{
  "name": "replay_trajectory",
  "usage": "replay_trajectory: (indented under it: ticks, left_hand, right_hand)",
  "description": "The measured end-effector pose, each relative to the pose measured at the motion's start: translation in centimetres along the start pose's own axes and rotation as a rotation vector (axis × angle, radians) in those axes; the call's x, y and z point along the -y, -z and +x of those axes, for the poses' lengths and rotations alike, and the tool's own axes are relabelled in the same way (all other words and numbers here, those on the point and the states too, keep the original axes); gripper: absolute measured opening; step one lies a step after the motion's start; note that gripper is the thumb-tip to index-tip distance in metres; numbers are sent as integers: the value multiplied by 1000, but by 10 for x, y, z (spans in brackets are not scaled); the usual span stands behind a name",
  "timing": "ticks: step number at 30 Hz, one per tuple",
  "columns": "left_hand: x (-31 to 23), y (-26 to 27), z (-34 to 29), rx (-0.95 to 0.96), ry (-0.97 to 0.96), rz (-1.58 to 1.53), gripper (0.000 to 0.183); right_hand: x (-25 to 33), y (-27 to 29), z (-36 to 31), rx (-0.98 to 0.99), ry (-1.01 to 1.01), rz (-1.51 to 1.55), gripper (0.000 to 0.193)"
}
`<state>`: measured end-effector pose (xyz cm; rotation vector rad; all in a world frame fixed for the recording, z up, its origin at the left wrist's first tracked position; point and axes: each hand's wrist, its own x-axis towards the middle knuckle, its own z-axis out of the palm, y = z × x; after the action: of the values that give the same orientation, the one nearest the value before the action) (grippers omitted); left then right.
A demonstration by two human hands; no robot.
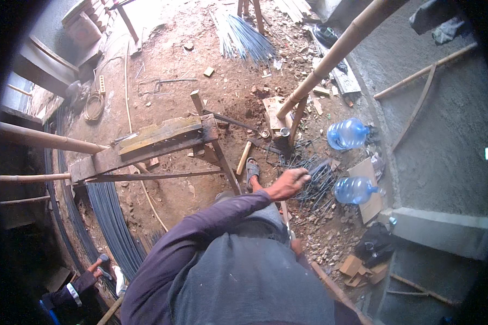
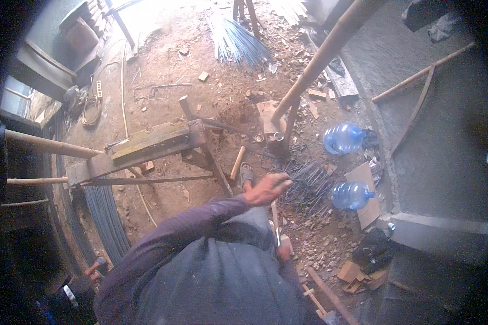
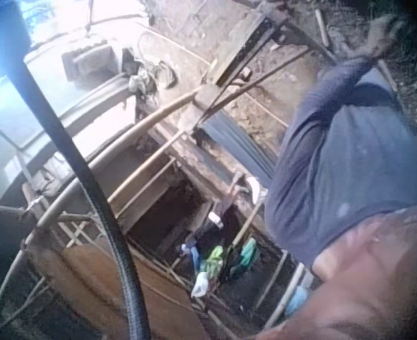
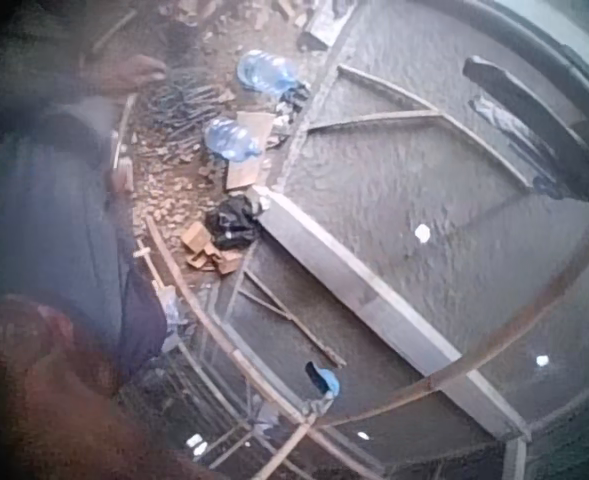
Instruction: The person uses a manual rebar bender to bend steel rods into rectangular shapes. They repeatedly insert a rod, rotate the lever to bend it, and remove the finished piece.
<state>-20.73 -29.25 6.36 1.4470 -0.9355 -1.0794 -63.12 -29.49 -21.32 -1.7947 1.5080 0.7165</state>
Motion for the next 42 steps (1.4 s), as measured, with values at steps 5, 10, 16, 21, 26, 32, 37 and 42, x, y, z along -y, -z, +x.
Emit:
replay_trajectory:
  ticks: [5,10,16,21,26,32,37,42]
  left_hand:
    - [46,-11,59,-4,-47,254,53]
    - [171,157,127,-236,119,921,19]
    - [263,333,141,-73,623,1458,27]
    - [280,348,161,33,722,1481,27]
    - [281,363,193,-236,982,1270,28]
    - [242,370,218,-109,864,1290,26]
    - [167,377,203,-58,706,1422,27]
    - [49,432,42,-228,612,1405,32]
  right_hand:
    - [-42,-36,-6,75,-91,-40,25]
    - [-41,-38,-18,117,-130,-38,25]
    - [-50,-13,-18,167,-225,-148,26]
    - [-1,49,28,113,-309,6,34]
    - [70,117,54,33,-156,150,36]
    - [116,148,94,121,-293,390,30]
    - [128,163,119,121,-281,327,28]
    - [159,189,124,84,-95,87,33]
